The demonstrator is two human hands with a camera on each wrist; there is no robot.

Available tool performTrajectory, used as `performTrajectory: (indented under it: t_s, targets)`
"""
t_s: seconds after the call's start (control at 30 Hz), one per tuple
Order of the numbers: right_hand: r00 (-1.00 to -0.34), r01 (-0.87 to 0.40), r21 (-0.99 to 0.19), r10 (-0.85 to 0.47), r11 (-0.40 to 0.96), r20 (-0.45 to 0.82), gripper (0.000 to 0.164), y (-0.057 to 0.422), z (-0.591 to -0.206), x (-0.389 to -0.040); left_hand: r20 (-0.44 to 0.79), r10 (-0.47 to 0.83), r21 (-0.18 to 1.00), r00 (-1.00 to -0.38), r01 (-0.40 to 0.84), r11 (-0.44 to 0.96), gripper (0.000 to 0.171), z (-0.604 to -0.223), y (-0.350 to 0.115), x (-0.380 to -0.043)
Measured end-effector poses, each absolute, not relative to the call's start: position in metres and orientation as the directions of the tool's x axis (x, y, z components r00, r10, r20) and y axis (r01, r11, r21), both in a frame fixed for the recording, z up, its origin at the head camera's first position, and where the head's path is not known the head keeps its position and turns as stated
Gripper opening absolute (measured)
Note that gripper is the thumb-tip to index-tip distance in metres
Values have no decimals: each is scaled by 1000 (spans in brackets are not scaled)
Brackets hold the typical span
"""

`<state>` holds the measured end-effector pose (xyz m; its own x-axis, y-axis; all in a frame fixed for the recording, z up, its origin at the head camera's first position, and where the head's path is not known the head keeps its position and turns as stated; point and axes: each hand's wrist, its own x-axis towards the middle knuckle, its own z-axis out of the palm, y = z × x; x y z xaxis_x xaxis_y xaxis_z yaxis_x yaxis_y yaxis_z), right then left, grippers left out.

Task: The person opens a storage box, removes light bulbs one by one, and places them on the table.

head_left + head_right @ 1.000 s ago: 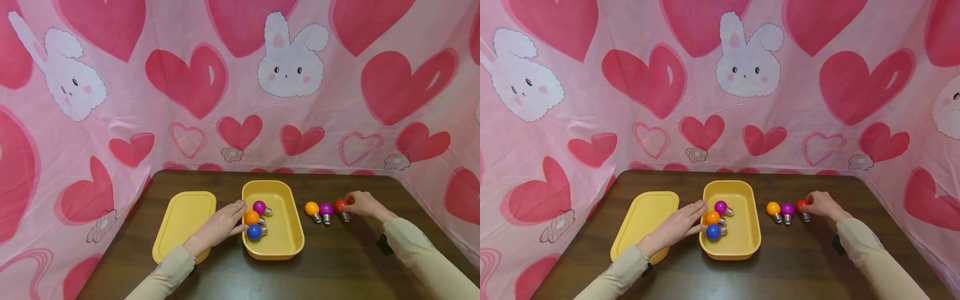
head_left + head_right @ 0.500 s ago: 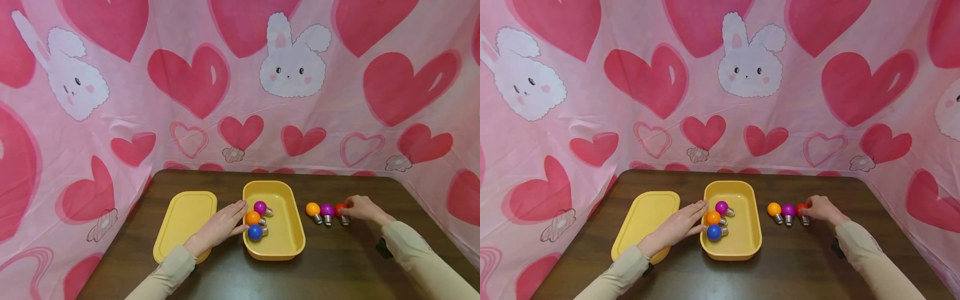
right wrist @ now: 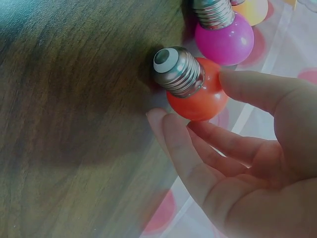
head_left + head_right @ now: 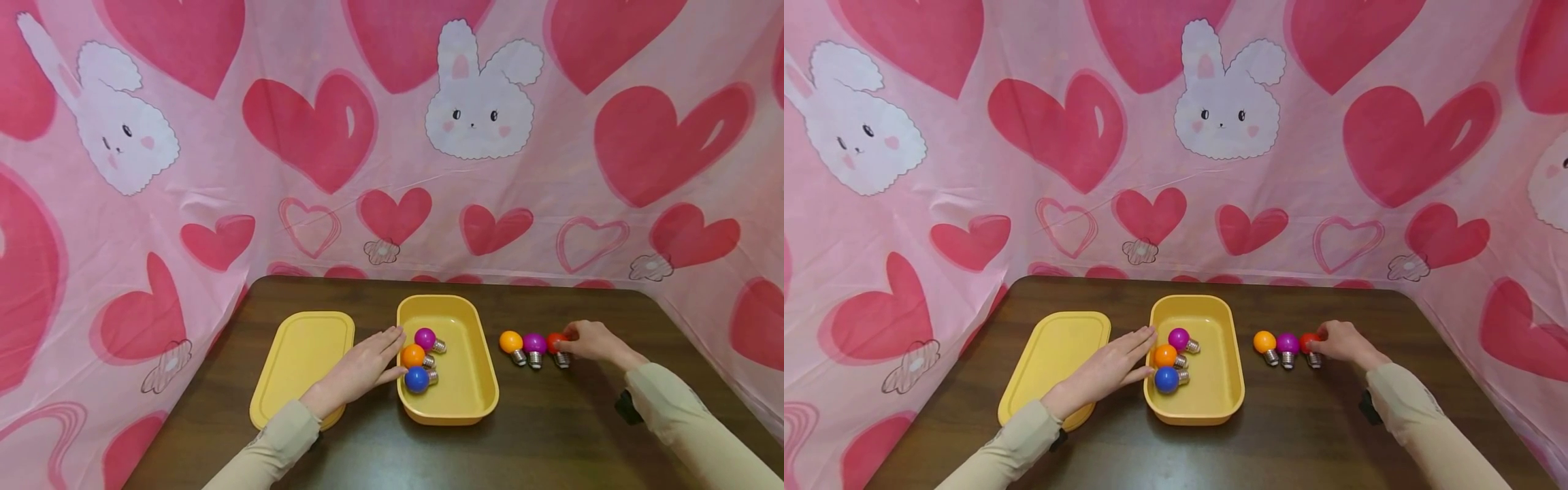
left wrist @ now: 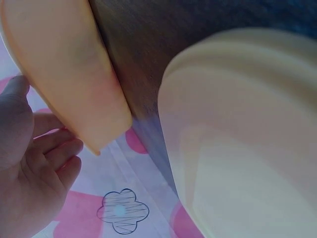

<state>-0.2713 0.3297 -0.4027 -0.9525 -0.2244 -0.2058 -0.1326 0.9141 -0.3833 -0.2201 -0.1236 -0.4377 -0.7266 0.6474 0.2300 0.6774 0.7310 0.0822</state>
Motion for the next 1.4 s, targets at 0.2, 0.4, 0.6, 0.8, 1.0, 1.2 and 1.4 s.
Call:
performTrajectory:
  t_s: [0.2,0.4,0.6,0.8,1.0,1.2,1.4]
  targets:
    - [-951,-119,-380,-215,917,-221,46,328,-400,-271,211,642,99,-737,670,736,67,-437,-123,-219]
    - [-953,-121,-368,-212,922,-218,44,326,-399,-269,210,645,89,-735,671,736,66,-438,-123,-219]
    - [-956,-167,-353,-238,921,-169,43,329,-396,-268,203,645,107,-737,671,734,67,-437,-123,-218]
    - [-960,-219,-329,-264,919,-99,45,333,-385,-269,222,648,98,-728,678,728,67,-437,-123,-218]
    - [-959,-250,-307,-279,918,-54,43,331,-377,-269,225,644,108,-731,676,729,67,-438,-124,-218]
    - [-953,-297,-302,-303,906,29,37,320,-370,-270,232,641,122,-731,676,727,66,-438,-124,-219]
    - [-940,-338,-306,-336,890,59,34,304,-362,-270,233,645,119,-728,679,724,66,-439,-124,-220]
